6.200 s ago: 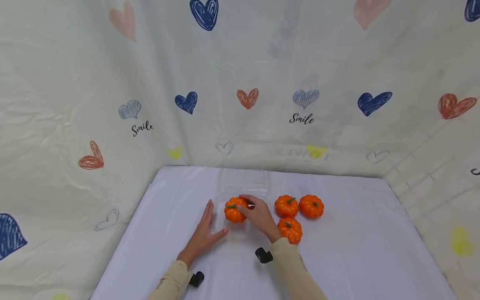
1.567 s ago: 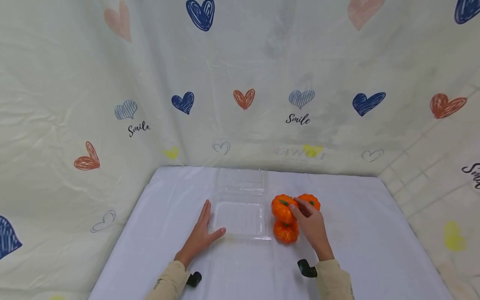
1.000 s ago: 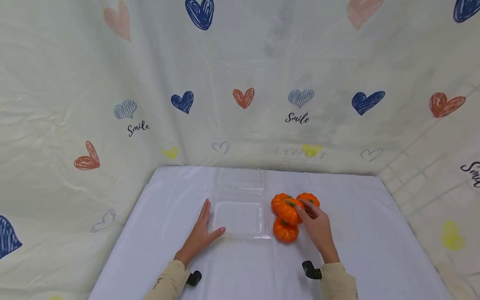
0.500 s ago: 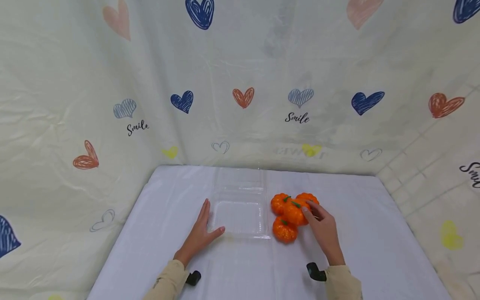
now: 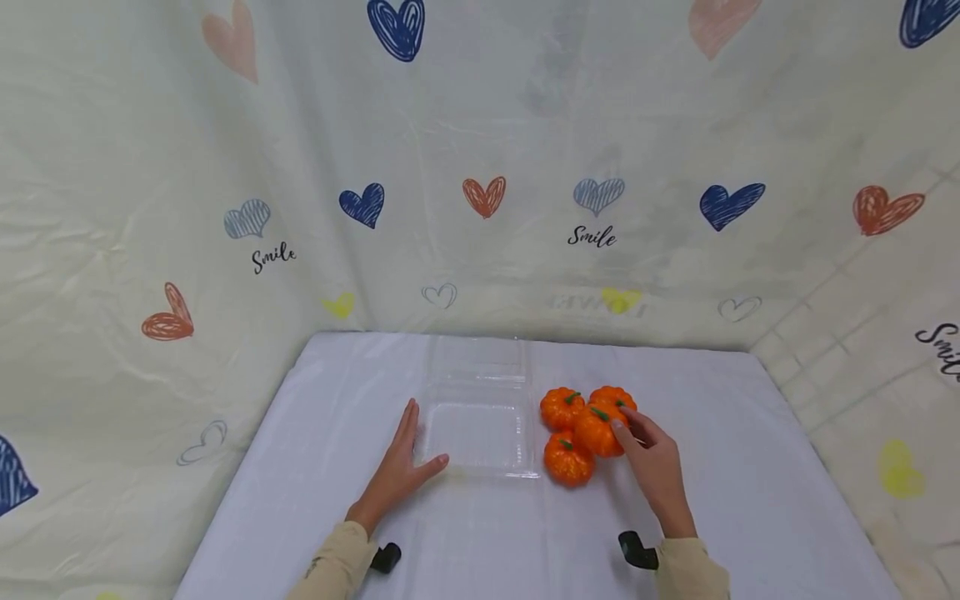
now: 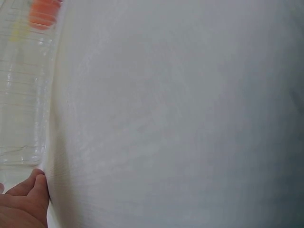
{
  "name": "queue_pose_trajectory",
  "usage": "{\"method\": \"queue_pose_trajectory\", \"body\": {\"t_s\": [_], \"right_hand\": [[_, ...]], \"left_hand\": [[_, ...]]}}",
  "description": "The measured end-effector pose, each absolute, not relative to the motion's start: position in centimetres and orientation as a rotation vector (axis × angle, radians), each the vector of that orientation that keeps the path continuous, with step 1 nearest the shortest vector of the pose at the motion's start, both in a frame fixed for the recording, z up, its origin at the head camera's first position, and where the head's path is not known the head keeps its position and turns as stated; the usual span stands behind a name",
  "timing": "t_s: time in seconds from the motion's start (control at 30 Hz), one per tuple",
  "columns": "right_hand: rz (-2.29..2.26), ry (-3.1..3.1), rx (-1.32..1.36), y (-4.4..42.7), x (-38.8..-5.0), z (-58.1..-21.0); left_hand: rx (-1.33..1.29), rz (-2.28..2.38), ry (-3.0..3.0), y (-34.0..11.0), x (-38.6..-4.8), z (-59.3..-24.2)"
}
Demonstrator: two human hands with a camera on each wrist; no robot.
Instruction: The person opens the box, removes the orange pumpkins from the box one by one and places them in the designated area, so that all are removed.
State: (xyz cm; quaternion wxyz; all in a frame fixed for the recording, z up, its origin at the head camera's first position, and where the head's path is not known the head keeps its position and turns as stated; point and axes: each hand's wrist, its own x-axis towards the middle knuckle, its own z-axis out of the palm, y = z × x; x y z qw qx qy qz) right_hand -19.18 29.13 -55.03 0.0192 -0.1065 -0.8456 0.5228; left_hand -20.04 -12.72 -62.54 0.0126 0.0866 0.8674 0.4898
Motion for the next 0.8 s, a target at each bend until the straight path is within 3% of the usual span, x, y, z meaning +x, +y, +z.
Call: {"method": "queue_pose_trajectory", "body": {"t_s": [0.8], "right_hand": [[1.622,-2.645,-0.394,30.8,-18.3,-56.2]], "left_hand": [[0.251,1.538,2.688,-12.6,-20.2,-62.9]]}}
